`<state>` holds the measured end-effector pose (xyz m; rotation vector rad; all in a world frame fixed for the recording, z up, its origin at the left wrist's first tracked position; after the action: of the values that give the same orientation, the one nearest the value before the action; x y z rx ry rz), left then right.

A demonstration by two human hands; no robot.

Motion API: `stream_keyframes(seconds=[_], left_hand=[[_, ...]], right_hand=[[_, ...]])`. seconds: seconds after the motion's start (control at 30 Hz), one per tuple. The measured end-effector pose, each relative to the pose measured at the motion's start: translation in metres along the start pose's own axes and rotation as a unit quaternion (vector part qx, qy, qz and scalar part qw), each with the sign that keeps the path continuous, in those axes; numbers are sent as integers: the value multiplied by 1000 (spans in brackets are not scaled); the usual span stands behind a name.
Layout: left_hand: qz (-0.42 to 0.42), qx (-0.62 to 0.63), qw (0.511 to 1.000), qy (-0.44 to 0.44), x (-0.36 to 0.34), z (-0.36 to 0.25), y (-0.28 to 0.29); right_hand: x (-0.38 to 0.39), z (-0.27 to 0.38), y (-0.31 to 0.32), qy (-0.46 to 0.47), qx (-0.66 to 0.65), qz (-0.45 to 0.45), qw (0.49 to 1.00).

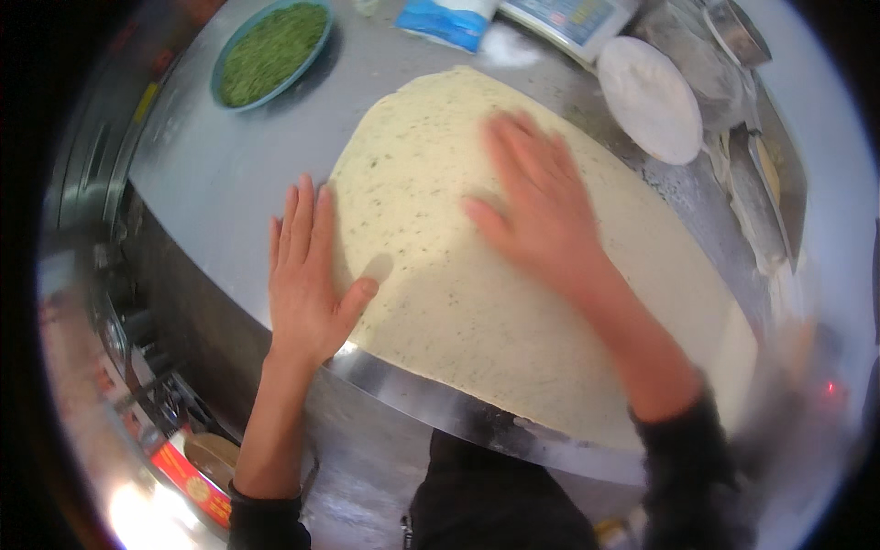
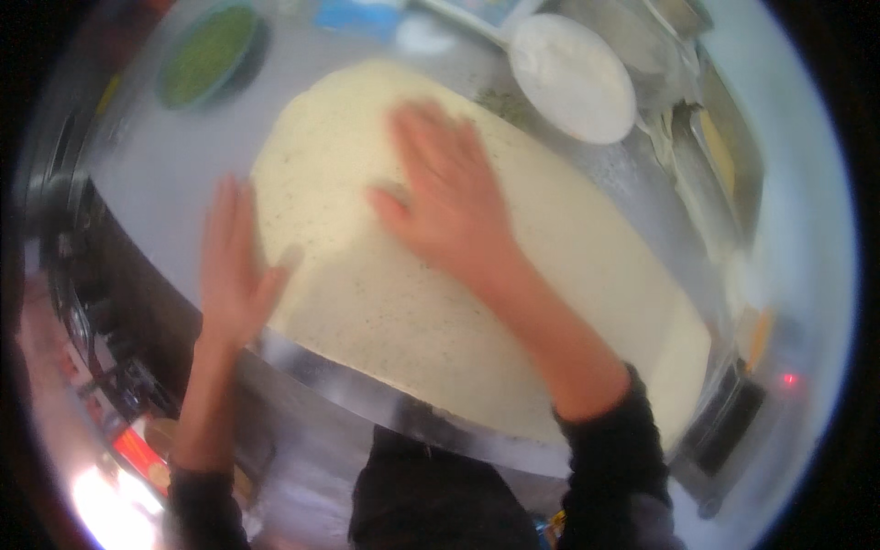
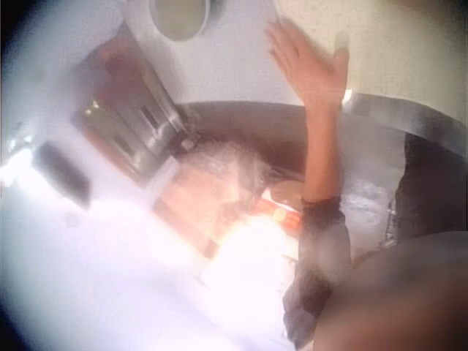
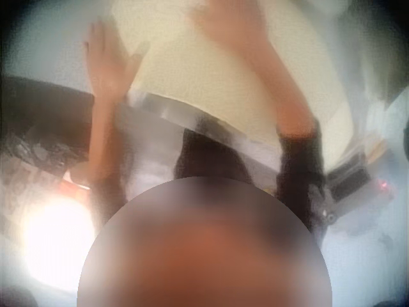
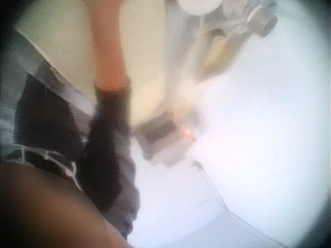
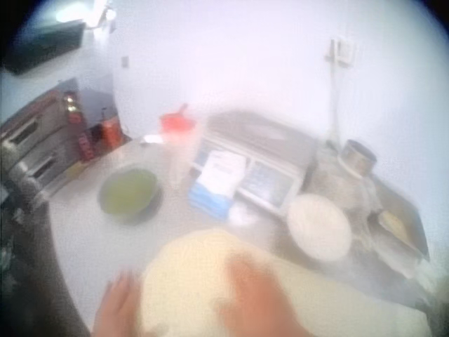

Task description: The person spreads a large sheet of dough on a stainless steel countertop, sprinkles sesame seeds, brushes oil, and spreads chopped green herbs. They then sprinkle flour and fold the dough into a smaller rectangle.

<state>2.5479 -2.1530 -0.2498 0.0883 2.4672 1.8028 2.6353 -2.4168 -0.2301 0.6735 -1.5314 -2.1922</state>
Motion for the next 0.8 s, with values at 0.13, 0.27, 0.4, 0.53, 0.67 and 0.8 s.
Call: stream_keyframes(seconds=[0.13, 0.27, 0.4, 0.53, 0.67, 0.8], left_hand=[[34, -31, 998, -33, -24, -20, 1], [35, -62, 995, -63, -67, -48, -10], [20, -47, 991, -121, -99, -105, -26], [29, -44, 979, -199, -115, -173, -59], [69, -36, 972, -221, -71, -220, -77], [213, -32, 943, -253, 59, -274, -77]], right_hand=[[59, 21, 3, 16, -122, 160, 979], [52, -45, 16, -104, -102, -22, 989], [152, -39, 46, -162, 42, 130, 977], [172, -44, 21, -14, -121, 54, 991], [281, -114, 50, -241, 29, -52, 969], [336, -56, 75, -131, -43, 85, 987]])
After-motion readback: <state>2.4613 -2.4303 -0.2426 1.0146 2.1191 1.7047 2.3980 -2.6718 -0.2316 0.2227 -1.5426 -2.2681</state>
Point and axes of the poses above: each hand's wrist, its own x-axis away from the middle knuckle, its own y-axis out of the back of the hand, z = x × y, the point moved 3 cm from there along -x, towards the middle knuckle, and after that the axes turned 4 degrees about y, right-handed, at the moved point
